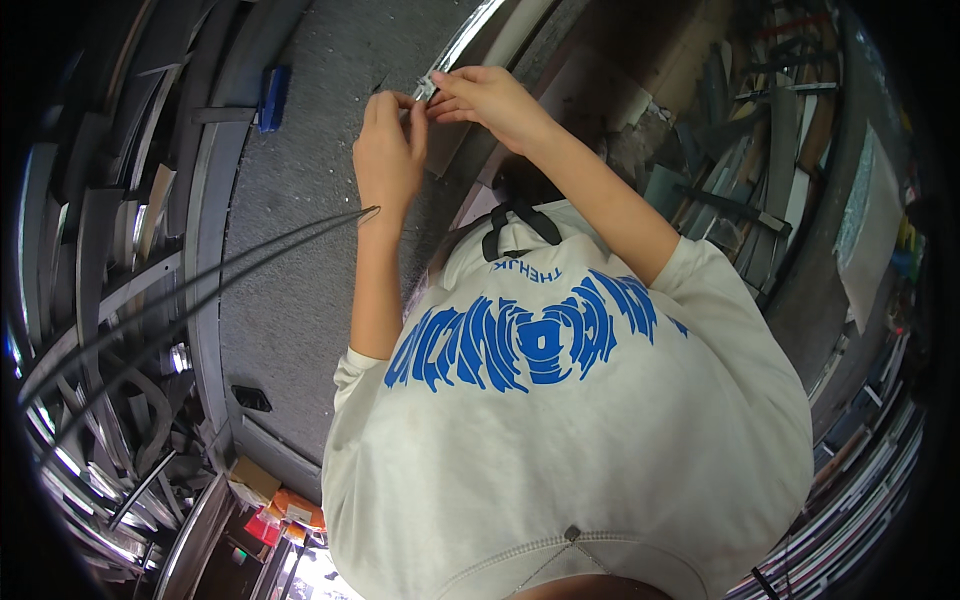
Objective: The person assembles a long metal profile by inserting small fasteners from a yellow bowl into slots along its length. They repeatedly pick fasteners, align them with the profile, and press them into place. The person also uses a utility knife to trim or adjust the profile and handles a roll of tape.
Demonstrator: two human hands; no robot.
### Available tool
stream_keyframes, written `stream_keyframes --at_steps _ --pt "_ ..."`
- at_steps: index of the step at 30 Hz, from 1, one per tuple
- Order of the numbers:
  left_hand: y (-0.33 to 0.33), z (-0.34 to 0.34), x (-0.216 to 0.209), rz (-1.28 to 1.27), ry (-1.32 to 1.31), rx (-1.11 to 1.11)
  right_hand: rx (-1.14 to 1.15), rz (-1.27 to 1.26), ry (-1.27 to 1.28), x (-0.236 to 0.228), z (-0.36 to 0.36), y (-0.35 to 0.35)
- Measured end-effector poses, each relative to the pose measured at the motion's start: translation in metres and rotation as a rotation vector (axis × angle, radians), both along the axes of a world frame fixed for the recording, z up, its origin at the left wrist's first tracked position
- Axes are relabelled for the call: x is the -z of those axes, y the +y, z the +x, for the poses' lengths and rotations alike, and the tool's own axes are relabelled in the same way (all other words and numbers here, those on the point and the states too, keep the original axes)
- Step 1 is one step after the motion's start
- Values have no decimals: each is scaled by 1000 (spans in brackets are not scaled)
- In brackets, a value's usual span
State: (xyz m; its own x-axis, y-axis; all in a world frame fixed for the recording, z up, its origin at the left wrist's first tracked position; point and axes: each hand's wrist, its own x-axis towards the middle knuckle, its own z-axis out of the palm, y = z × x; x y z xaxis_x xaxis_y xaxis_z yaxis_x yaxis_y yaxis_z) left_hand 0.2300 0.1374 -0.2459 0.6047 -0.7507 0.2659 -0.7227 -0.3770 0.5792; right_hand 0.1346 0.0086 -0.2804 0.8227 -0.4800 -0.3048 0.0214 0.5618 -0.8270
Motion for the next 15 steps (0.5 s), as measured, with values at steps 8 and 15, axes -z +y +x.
stream_keyframes --at_steps 8,15 --pt "-15 14 -4 117 504 -136 -29 137 -11 17 -11 -9" --pt "-13 8 0 66 522 -74 -75 55 72 15 -13 -16"
